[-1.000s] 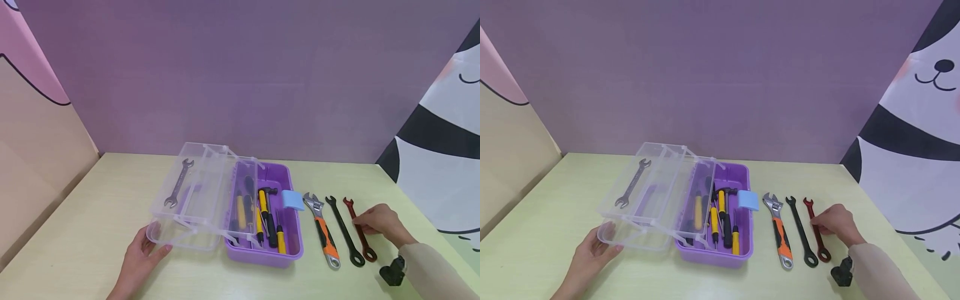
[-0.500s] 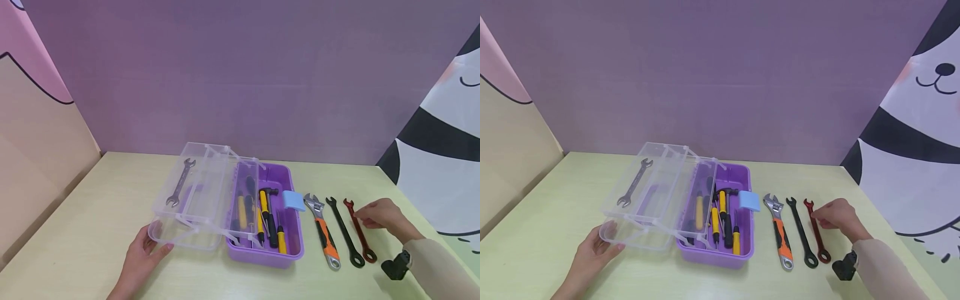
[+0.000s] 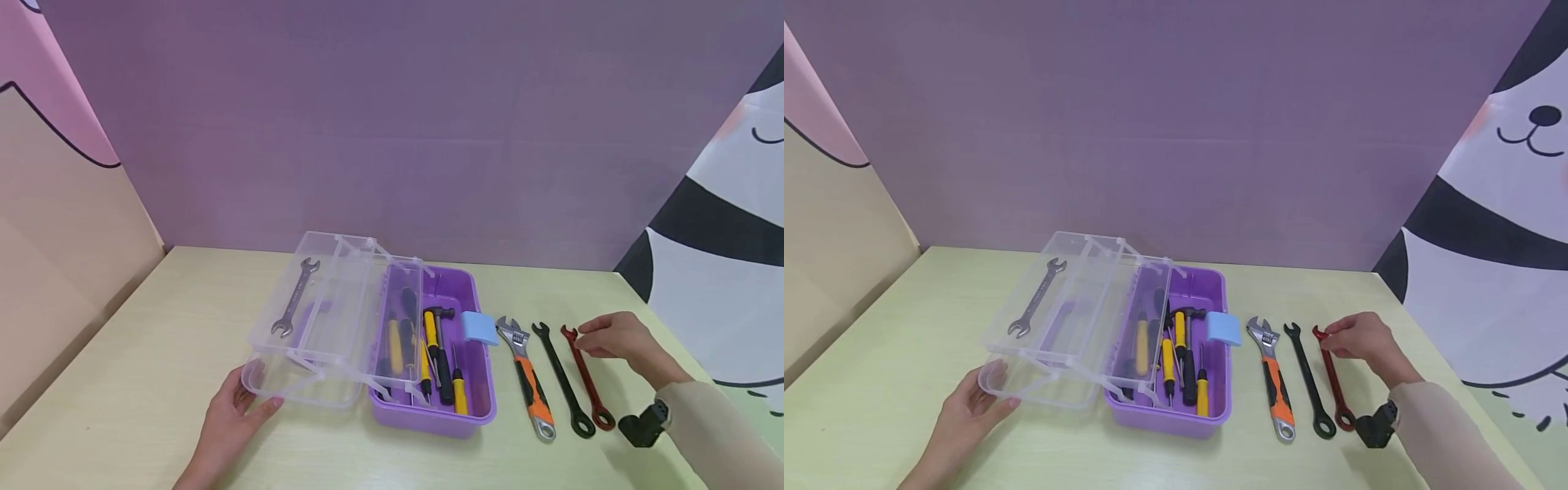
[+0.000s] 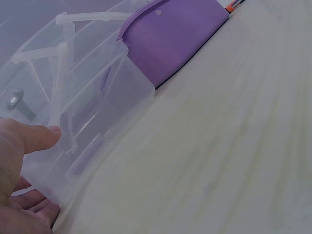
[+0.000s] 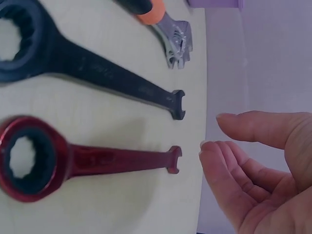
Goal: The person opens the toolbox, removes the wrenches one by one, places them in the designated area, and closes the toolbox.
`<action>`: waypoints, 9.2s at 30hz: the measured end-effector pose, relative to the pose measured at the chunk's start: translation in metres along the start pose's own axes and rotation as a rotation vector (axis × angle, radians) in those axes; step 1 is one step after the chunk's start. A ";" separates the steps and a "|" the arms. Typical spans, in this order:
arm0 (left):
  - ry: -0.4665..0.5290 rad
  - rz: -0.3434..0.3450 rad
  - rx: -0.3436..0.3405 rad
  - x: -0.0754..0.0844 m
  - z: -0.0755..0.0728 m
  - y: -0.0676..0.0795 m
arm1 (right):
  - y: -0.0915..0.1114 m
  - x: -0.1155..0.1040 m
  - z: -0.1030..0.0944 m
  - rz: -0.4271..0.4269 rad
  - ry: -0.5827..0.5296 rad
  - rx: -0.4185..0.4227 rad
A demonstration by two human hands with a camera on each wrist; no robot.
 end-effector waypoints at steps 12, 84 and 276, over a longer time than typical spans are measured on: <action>0.001 0.010 -0.004 0.001 0.000 -0.001 | 0.001 -0.019 0.003 -0.027 -0.068 -0.050; -0.024 0.041 0.017 0.000 0.001 -0.002 | 0.010 -0.197 0.091 -0.178 -0.159 -0.203; -0.046 -0.029 0.002 -0.003 -0.001 0.006 | 0.063 -0.354 0.250 -0.009 -0.455 -0.533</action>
Point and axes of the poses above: each hand's wrist, its own y-axis away from the middle knuckle, its own z-axis out of the palm, x = y × z, the point moved 5 cm from there along -y, towards the middle knuckle, and after that the axes turned 7 degrees about z, right-handed, at the moved point
